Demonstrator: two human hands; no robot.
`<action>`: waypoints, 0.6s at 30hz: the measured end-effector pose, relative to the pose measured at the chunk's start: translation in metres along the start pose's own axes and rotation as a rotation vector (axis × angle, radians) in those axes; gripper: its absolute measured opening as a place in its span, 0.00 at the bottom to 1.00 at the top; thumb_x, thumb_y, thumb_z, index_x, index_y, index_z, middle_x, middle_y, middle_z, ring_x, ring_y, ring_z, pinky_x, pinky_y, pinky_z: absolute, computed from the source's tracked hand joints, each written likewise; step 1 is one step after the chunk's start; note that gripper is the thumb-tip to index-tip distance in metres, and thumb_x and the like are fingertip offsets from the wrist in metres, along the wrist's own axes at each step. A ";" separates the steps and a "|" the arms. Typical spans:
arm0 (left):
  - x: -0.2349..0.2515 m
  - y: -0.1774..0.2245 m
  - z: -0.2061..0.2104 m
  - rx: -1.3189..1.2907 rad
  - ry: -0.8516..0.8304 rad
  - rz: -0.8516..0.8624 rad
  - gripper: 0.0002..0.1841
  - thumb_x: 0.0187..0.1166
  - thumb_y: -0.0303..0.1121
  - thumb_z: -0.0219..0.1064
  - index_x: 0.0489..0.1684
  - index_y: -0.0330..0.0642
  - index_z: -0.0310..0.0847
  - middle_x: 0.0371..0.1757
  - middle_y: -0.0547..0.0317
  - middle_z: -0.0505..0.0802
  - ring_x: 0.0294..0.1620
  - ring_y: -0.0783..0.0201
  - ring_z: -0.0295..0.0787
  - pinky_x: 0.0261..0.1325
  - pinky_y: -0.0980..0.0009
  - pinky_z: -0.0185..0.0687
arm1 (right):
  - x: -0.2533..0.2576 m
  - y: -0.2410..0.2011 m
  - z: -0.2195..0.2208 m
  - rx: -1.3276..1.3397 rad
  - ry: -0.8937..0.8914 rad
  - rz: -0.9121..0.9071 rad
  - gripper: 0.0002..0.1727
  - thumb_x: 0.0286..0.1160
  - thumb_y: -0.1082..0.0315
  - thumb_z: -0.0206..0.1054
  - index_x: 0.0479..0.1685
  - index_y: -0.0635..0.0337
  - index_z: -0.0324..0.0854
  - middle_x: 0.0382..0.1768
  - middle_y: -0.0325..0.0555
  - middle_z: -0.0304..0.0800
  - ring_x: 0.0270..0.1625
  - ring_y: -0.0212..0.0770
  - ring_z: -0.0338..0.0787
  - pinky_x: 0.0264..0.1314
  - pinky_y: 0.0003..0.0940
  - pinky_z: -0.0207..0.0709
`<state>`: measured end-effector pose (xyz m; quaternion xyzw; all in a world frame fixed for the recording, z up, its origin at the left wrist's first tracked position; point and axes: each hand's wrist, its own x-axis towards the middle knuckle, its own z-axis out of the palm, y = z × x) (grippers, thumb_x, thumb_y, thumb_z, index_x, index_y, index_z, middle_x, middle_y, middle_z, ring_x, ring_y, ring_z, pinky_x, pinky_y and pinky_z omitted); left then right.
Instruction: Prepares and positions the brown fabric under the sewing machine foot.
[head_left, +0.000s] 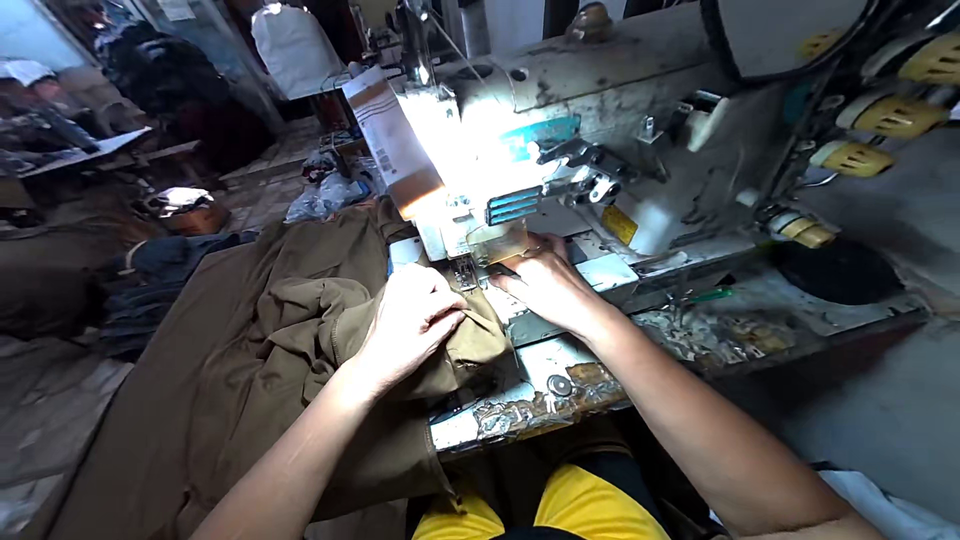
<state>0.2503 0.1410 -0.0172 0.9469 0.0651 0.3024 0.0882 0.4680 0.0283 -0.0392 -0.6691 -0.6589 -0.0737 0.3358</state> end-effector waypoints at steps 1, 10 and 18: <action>-0.001 0.002 -0.003 -0.016 0.021 -0.016 0.09 0.77 0.40 0.68 0.36 0.52 0.95 0.43 0.64 0.87 0.58 0.63 0.78 0.66 0.62 0.67 | -0.006 -0.005 0.000 -0.013 0.055 -0.002 0.18 0.81 0.59 0.68 0.63 0.55 0.90 0.55 0.53 0.95 0.77 0.61 0.80 0.84 0.71 0.53; 0.005 0.016 -0.081 -0.483 -0.103 0.046 0.03 0.76 0.34 0.70 0.36 0.48 0.85 0.41 0.72 0.88 0.47 0.77 0.86 0.51 0.80 0.85 | -0.043 -0.050 0.002 0.639 -0.031 0.127 0.23 0.80 0.78 0.50 0.68 0.62 0.85 0.43 0.45 0.92 0.21 0.22 0.80 0.27 0.18 0.79; -0.008 -0.011 -0.103 0.432 0.070 0.011 0.10 0.73 0.32 0.65 0.33 0.37 0.91 0.37 0.50 0.92 0.50 0.48 0.85 0.63 0.48 0.68 | -0.032 -0.054 -0.003 0.687 -0.060 0.319 0.18 0.85 0.71 0.59 0.69 0.59 0.85 0.41 0.39 0.93 0.16 0.20 0.76 0.20 0.16 0.74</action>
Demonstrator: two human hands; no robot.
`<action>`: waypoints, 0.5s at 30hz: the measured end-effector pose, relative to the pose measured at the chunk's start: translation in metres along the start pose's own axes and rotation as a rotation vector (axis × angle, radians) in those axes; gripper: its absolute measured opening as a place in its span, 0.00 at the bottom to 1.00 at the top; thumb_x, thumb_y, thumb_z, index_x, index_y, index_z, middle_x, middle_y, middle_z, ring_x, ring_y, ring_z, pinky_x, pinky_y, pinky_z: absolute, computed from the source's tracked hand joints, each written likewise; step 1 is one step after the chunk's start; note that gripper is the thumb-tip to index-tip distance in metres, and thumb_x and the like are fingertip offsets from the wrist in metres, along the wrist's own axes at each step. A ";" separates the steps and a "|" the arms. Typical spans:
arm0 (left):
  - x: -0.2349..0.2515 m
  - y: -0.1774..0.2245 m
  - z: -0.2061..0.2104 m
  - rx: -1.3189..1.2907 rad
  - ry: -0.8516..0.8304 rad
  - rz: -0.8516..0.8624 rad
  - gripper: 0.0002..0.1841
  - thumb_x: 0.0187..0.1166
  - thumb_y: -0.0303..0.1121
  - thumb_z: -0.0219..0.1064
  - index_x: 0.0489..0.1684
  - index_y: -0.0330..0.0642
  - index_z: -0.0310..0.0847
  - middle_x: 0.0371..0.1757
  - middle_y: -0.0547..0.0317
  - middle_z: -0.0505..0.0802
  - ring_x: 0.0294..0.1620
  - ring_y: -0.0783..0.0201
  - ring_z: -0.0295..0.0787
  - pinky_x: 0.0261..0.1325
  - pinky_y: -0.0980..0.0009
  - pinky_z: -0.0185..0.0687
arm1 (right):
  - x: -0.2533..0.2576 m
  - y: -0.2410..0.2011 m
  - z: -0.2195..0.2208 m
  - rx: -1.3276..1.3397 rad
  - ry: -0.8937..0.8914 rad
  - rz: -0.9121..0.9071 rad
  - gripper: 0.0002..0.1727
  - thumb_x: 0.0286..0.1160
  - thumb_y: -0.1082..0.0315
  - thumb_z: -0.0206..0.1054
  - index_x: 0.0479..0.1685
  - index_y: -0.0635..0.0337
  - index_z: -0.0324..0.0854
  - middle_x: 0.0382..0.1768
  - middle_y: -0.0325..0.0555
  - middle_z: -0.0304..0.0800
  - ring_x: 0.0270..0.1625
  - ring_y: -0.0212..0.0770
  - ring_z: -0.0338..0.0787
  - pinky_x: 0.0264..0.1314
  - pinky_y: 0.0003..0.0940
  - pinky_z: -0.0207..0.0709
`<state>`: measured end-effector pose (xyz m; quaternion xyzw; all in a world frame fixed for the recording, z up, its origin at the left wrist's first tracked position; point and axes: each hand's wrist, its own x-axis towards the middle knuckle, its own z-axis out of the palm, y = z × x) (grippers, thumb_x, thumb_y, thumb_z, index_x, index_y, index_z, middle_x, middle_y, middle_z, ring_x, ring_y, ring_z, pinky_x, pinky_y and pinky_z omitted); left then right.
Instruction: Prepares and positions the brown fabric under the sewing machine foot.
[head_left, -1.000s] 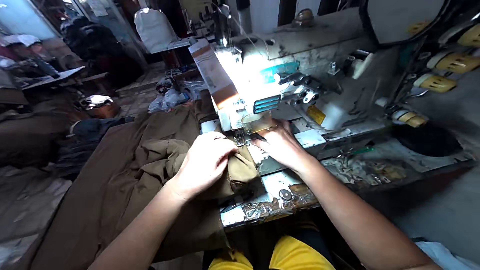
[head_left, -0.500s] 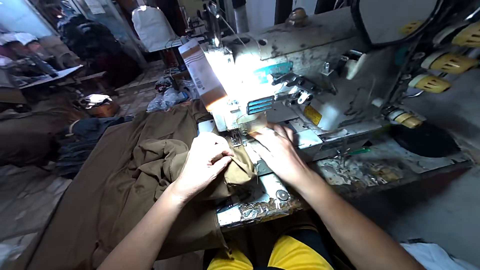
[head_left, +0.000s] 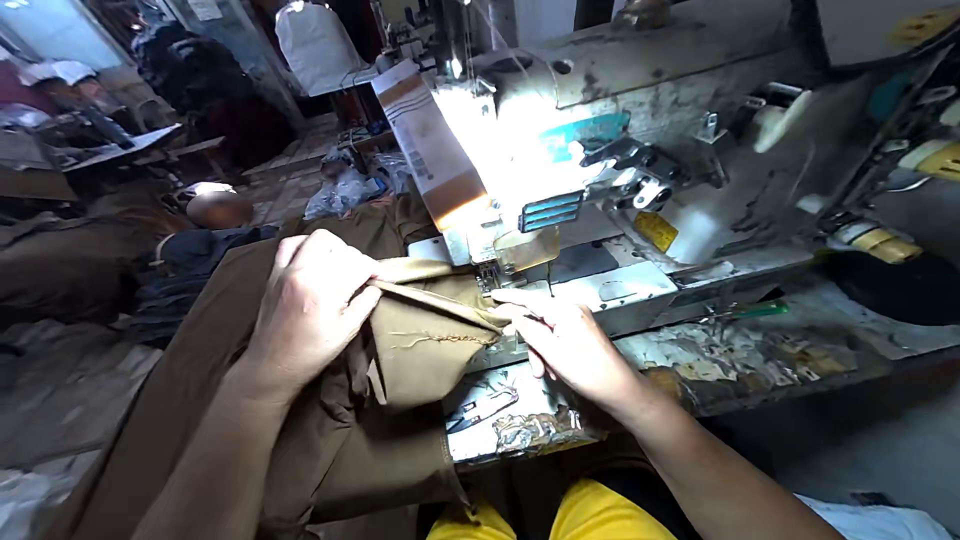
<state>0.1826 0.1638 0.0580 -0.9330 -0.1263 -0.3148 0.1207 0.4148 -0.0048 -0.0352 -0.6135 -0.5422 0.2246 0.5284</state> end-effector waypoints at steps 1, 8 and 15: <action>0.000 0.002 0.009 -0.003 0.103 -0.034 0.08 0.73 0.31 0.66 0.33 0.35 0.90 0.40 0.47 0.92 0.52 0.48 0.85 0.65 0.50 0.68 | 0.001 -0.001 0.001 0.021 0.012 0.011 0.18 0.85 0.70 0.61 0.69 0.59 0.85 0.41 0.39 0.93 0.16 0.20 0.77 0.18 0.16 0.74; 0.013 0.027 0.027 -0.300 0.375 -0.024 0.03 0.69 0.25 0.71 0.35 0.36 0.87 0.44 0.53 0.91 0.60 0.60 0.82 0.70 0.66 0.69 | -0.004 0.018 0.014 -0.100 0.180 -0.259 0.08 0.72 0.64 0.74 0.39 0.60 0.93 0.37 0.40 0.92 0.31 0.20 0.85 0.35 0.14 0.80; -0.004 0.064 0.027 -0.232 0.396 0.108 0.11 0.83 0.37 0.63 0.37 0.41 0.85 0.44 0.50 0.89 0.60 0.54 0.81 0.71 0.59 0.68 | -0.038 0.017 0.019 0.190 -0.022 -0.392 0.08 0.79 0.69 0.69 0.42 0.66 0.90 0.45 0.41 0.94 0.44 0.21 0.90 0.49 0.17 0.85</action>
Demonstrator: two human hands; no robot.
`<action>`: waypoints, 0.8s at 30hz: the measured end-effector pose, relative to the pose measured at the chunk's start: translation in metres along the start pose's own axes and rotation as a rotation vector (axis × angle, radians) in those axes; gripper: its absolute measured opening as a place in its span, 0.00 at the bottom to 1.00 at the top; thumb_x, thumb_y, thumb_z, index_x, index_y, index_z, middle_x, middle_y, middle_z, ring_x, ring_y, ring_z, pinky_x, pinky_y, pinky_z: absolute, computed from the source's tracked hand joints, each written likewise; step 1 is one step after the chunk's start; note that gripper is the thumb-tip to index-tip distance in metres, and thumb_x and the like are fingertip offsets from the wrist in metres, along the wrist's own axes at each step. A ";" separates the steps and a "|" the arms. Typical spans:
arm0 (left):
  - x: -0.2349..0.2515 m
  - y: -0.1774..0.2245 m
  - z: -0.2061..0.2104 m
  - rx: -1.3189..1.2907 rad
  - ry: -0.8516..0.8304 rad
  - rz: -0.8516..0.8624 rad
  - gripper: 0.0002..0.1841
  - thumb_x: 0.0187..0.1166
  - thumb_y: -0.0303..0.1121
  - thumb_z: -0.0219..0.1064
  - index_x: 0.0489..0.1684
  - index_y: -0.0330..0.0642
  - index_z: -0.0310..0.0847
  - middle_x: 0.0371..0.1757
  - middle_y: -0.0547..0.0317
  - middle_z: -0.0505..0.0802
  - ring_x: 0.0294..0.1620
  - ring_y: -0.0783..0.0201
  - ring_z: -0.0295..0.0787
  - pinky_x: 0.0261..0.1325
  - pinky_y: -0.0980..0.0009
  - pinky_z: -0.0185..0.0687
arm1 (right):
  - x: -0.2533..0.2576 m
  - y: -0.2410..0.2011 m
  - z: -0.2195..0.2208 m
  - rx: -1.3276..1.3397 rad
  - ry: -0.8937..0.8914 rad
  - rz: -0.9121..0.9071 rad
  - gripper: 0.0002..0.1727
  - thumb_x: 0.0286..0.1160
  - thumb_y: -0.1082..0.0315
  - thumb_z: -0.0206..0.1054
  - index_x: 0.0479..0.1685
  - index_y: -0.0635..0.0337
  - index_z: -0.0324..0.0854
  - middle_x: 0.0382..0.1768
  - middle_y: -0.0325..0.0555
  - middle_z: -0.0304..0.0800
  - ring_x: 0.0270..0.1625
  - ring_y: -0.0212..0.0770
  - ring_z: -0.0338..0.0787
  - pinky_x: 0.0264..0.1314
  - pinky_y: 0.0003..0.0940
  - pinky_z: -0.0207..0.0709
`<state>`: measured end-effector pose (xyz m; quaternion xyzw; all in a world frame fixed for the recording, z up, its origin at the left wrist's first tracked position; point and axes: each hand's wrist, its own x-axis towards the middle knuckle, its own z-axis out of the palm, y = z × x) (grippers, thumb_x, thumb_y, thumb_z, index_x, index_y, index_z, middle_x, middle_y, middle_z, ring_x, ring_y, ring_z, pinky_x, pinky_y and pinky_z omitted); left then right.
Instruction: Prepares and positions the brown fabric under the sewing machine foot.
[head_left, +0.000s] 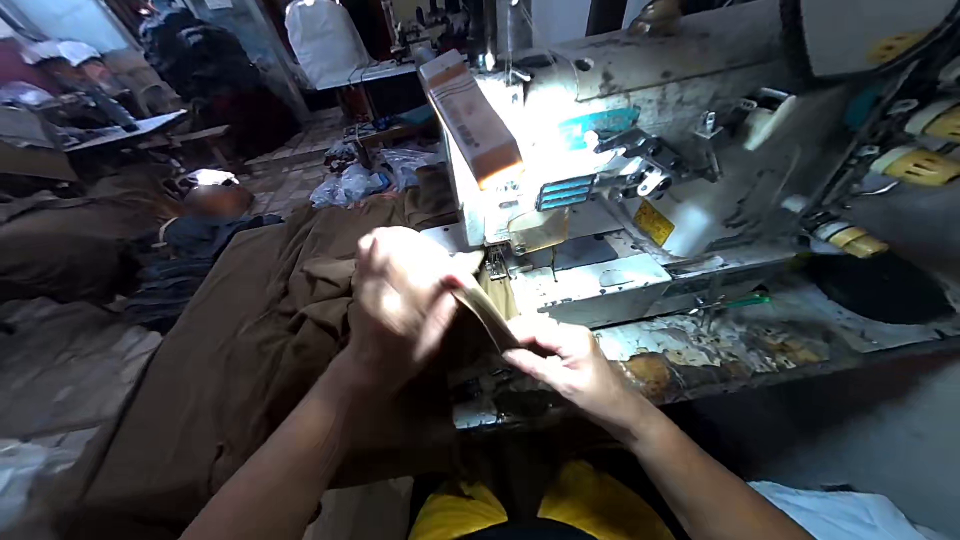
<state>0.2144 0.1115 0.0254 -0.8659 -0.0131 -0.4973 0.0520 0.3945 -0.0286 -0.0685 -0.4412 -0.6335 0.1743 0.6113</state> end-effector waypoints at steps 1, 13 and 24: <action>-0.008 0.009 0.005 0.005 -0.029 0.075 0.11 0.87 0.38 0.61 0.38 0.41 0.85 0.44 0.50 0.88 0.59 0.54 0.82 0.72 0.59 0.68 | -0.011 -0.008 0.004 0.036 -0.020 -0.032 0.08 0.79 0.70 0.69 0.39 0.66 0.90 0.44 0.41 0.94 0.47 0.20 0.90 0.53 0.17 0.85; 0.046 0.042 0.003 0.054 -1.114 0.306 0.09 0.65 0.42 0.78 0.31 0.49 0.89 0.35 0.60 0.90 0.39 0.56 0.88 0.41 0.53 0.78 | -0.038 -0.011 0.005 -0.279 -0.067 -0.138 0.12 0.79 0.63 0.68 0.38 0.63 0.90 0.43 0.48 0.94 0.54 0.31 0.91 0.63 0.27 0.81; 0.068 -0.036 -0.009 0.102 -1.162 0.200 0.09 0.66 0.47 0.74 0.26 0.56 0.87 0.22 0.67 0.84 0.26 0.61 0.85 0.24 0.57 0.73 | -0.044 0.032 0.023 -0.025 0.097 0.004 0.09 0.76 0.69 0.72 0.33 0.67 0.91 0.36 0.44 0.95 0.40 0.23 0.91 0.50 0.17 0.84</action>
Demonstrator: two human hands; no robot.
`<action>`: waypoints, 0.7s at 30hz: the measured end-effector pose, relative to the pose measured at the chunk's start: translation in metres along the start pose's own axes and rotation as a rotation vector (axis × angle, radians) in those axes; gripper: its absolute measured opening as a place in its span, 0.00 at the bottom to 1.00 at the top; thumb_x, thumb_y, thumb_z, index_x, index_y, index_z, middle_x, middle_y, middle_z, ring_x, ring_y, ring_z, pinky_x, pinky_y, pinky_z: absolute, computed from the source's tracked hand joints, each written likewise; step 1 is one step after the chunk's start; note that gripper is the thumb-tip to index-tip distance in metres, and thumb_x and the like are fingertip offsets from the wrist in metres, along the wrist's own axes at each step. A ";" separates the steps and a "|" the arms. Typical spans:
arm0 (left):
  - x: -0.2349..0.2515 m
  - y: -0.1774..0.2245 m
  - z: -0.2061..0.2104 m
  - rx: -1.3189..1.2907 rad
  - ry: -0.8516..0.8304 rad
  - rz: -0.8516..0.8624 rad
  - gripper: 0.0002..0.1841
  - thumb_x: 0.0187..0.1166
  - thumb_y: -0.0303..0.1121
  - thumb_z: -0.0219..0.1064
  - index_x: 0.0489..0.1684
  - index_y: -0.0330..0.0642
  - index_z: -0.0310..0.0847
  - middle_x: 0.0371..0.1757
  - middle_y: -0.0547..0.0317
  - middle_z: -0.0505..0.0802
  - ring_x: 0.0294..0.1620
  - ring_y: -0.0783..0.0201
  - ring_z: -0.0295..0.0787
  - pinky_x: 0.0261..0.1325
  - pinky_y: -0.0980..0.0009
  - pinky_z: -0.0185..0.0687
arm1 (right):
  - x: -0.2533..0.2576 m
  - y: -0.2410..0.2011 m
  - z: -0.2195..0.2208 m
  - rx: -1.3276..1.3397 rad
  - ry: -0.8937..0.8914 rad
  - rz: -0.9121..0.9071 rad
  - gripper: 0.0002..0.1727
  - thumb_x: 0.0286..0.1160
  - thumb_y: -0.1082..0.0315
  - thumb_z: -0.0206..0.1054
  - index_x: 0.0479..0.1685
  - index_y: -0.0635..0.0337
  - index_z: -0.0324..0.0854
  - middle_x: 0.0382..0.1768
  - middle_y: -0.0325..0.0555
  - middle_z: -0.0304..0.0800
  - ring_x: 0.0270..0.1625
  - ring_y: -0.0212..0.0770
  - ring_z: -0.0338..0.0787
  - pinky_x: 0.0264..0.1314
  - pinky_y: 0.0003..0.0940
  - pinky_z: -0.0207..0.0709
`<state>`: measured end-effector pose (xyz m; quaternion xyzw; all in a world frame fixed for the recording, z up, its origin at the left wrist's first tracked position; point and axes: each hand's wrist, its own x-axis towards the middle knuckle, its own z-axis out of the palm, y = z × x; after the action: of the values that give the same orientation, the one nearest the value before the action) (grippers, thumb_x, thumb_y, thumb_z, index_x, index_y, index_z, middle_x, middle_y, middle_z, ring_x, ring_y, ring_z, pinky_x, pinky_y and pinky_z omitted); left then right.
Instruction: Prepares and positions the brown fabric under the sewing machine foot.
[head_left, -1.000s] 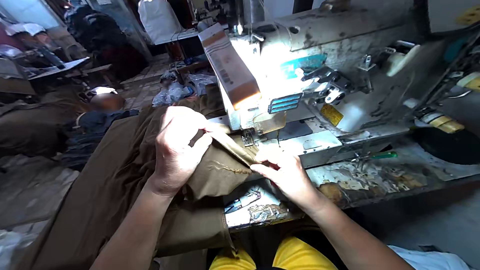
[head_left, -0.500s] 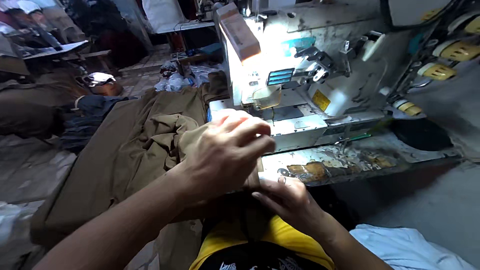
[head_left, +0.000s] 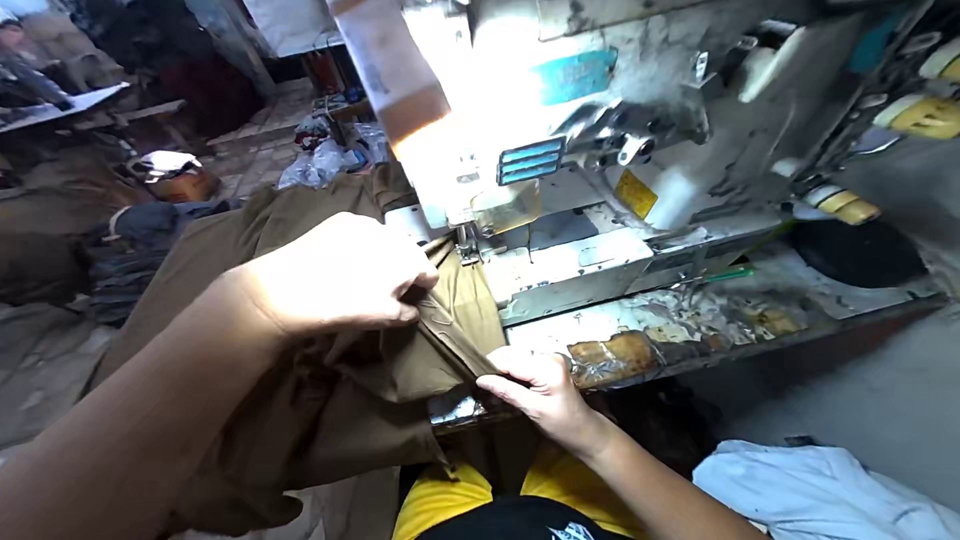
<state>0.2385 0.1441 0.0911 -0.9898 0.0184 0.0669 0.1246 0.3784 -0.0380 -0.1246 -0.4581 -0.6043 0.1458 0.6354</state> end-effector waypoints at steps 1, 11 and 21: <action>-0.001 -0.004 0.002 0.013 0.025 0.016 0.09 0.65 0.47 0.73 0.28 0.55 0.88 0.22 0.66 0.84 0.25 0.60 0.85 0.24 0.56 0.73 | 0.002 0.003 0.000 -0.010 0.001 -0.001 0.09 0.76 0.69 0.72 0.33 0.66 0.91 0.36 0.43 0.95 0.40 0.23 0.91 0.50 0.16 0.84; -0.002 -0.013 -0.013 0.118 0.181 0.029 0.13 0.64 0.50 0.65 0.18 0.53 0.80 0.16 0.64 0.75 0.21 0.59 0.78 0.26 0.57 0.64 | 0.033 0.025 -0.011 -0.099 -0.033 -0.050 0.09 0.74 0.67 0.74 0.36 0.65 0.94 0.42 0.45 0.98 0.48 0.25 0.94 0.56 0.19 0.84; 0.001 -0.010 -0.013 0.138 0.202 0.002 0.18 0.70 0.52 0.62 0.16 0.52 0.79 0.15 0.64 0.76 0.22 0.59 0.79 0.31 0.55 0.64 | 0.037 0.026 -0.015 -0.188 -0.037 -0.072 0.10 0.75 0.64 0.74 0.37 0.63 0.94 0.40 0.45 0.97 0.45 0.25 0.94 0.51 0.19 0.84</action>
<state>0.2422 0.1506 0.1060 -0.9806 0.0363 -0.0346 0.1897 0.4100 -0.0025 -0.1186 -0.4910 -0.6431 0.0738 0.5830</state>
